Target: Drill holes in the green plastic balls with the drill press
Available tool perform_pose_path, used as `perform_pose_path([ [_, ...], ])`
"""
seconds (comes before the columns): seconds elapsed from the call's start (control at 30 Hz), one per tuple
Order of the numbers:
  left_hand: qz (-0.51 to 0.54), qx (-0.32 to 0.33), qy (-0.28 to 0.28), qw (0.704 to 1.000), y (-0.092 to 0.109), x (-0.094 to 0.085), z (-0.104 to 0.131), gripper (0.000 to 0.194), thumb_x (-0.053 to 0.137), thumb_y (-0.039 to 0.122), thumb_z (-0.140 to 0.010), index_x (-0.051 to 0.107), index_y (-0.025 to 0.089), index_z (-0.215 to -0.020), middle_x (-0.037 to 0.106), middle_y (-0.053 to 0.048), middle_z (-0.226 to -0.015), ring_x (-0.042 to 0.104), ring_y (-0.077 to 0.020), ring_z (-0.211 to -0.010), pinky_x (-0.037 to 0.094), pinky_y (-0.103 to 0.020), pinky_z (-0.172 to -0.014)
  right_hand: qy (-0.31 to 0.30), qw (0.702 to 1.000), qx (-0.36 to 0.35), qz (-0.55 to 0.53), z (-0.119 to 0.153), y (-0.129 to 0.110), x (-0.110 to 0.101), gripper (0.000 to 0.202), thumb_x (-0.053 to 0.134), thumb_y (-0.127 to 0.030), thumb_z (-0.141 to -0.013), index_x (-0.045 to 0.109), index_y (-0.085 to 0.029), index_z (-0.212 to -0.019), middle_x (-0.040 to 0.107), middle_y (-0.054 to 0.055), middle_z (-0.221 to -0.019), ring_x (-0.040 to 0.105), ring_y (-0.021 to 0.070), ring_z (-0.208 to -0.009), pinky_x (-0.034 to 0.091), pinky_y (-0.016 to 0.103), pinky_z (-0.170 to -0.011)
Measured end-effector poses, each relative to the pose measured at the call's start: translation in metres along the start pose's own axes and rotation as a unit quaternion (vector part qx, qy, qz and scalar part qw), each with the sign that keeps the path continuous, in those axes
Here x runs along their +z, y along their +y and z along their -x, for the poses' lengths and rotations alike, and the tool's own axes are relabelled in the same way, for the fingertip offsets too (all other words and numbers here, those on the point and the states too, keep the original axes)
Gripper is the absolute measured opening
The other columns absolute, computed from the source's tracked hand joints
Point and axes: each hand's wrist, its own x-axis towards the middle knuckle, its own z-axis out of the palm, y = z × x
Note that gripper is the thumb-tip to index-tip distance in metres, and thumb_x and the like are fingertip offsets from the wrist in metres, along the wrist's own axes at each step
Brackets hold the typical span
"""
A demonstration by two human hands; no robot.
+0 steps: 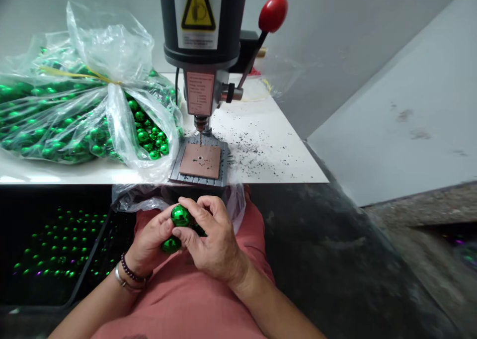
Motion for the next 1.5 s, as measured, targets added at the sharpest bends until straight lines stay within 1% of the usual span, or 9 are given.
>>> perform_pose_path([
  [0.3,-0.428,0.201,0.112,0.874,0.014,0.014,0.005,0.04,0.072,0.028,-0.062,0.063,0.022,-0.101,0.06,-0.005,-0.104,0.054,-0.0185,-0.096,0.045,-0.031,-0.086,-0.059,0.949,0.177,-0.253,0.015,0.009,-0.007,0.034,0.05,-0.032,-0.082,0.053,-0.027,-0.116,0.058,0.003,-0.114,0.056,0.0115,-0.105,0.048,0.026,-0.092],
  [0.47,-0.499,0.247,0.106,0.824,0.015,0.022,0.007,0.038,0.068,0.024,-0.067,0.063,0.021,-0.104,0.059,-0.006,-0.101,0.055,-0.0179,-0.095,0.045,-0.032,-0.086,-0.055,0.856,0.275,-0.433,0.013,0.001,-0.005,0.041,0.061,-0.039,-0.072,0.05,-0.024,-0.108,0.062,0.003,-0.104,0.061,0.0117,-0.093,0.052,0.026,-0.082],
  [0.63,-0.512,0.247,0.131,0.813,0.01,0.024,0.008,0.039,0.069,0.023,-0.065,0.063,0.022,-0.104,0.057,-0.005,-0.099,0.055,-0.0161,-0.09,0.047,-0.029,-0.082,-0.064,0.832,0.282,-0.473,0.016,0.0,-0.002,0.033,0.055,-0.036,-0.078,0.047,-0.024,-0.107,0.061,0.004,-0.106,0.061,0.0114,-0.096,0.052,0.025,-0.083],
  [0.73,-0.494,0.189,0.141,0.837,0.003,0.022,0.007,0.046,0.067,0.028,-0.067,0.058,0.022,-0.112,0.058,-0.005,-0.101,0.056,-0.013,-0.079,0.047,-0.028,-0.078,-0.047,0.845,0.296,-0.444,0.02,0.007,0.002,0.033,0.052,-0.039,-0.079,0.047,-0.023,-0.108,0.061,0.005,-0.104,0.062,0.0118,-0.093,0.053,0.026,-0.08],
  [0.9,-0.428,0.054,0.175,0.885,-0.009,0.004,0.007,0.043,0.061,0.036,-0.072,0.06,0.017,-0.111,0.062,-0.004,-0.092,0.057,-0.0136,-0.076,0.047,-0.028,-0.074,0.006,0.953,0.281,-0.114,0.016,0.036,0.005,0.05,0.056,-0.039,-0.075,0.046,-0.024,-0.121,0.056,0.008,-0.119,0.055,0.0177,-0.109,0.049,0.034,-0.088],
  [1.03,-0.424,0.038,0.238,0.873,-0.012,-0.024,0.012,0.044,0.058,0.039,-0.073,0.06,0.015,-0.111,0.065,-0.006,-0.096,0.059,-0.0175,-0.085,0.046,-0.03,-0.079,0.059,0.958,0.279,-0.009,0.014,0.062,-0.011,0.039,0.044,-0.042,-0.082,0.051,-0.025,-0.117,0.058,0.006,-0.117,0.058,0.0137,-0.101,0.048,0.03,-0.088],
  [1.13,-0.52,0.046,0.254,0.814,-0.018,-0.047,0.015,0.039,0.054,0.036,-0.076,0.062,0.016,-0.109,0.065,-0.009,-0.104,0.058,-0.0212,-0.097,0.044,-0.033,-0.088,0.026,0.961,0.275,0.024,0.022,0.075,-0.025,0.03,0.044,-0.041,-0.083,0.06,-0.024,-0.101,0.064,0.003,-0.104,0.06,0.0125,-0.094,0.046,0.028,-0.086],
  [1.27,-0.702,0.03,0.137,0.698,-0.032,-0.065,0.005,0.037,0.041,0.022,-0.082,0.059,0.016,-0.113,0.058,-0.011,-0.12,0.055,-0.0211,-0.108,0.041,-0.033,-0.095,-0.083,0.956,0.277,0.058,0.036,0.09,-0.026,0.026,0.044,-0.034,-0.083,0.063,-0.021,-0.093,0.066,0.003,-0.094,0.061,0.0121,-0.086,0.047,0.026,-0.079],
  [1.5,-0.883,-0.154,-0.063,0.439,-0.063,-0.06,-0.051,0.064,0.041,0.013,-0.08,0.026,0.038,-0.137,0.01,-0.013,-0.15,0.065,-0.0251,-0.086,0.052,-0.04,-0.068,-0.376,0.891,0.239,0.092,0.025,0.123,0.04,0.034,0.046,-0.037,-0.084,0.053,-0.016,-0.11,0.056,0.007,-0.112,0.054,0.0145,-0.101,0.045,0.038,-0.09],
])
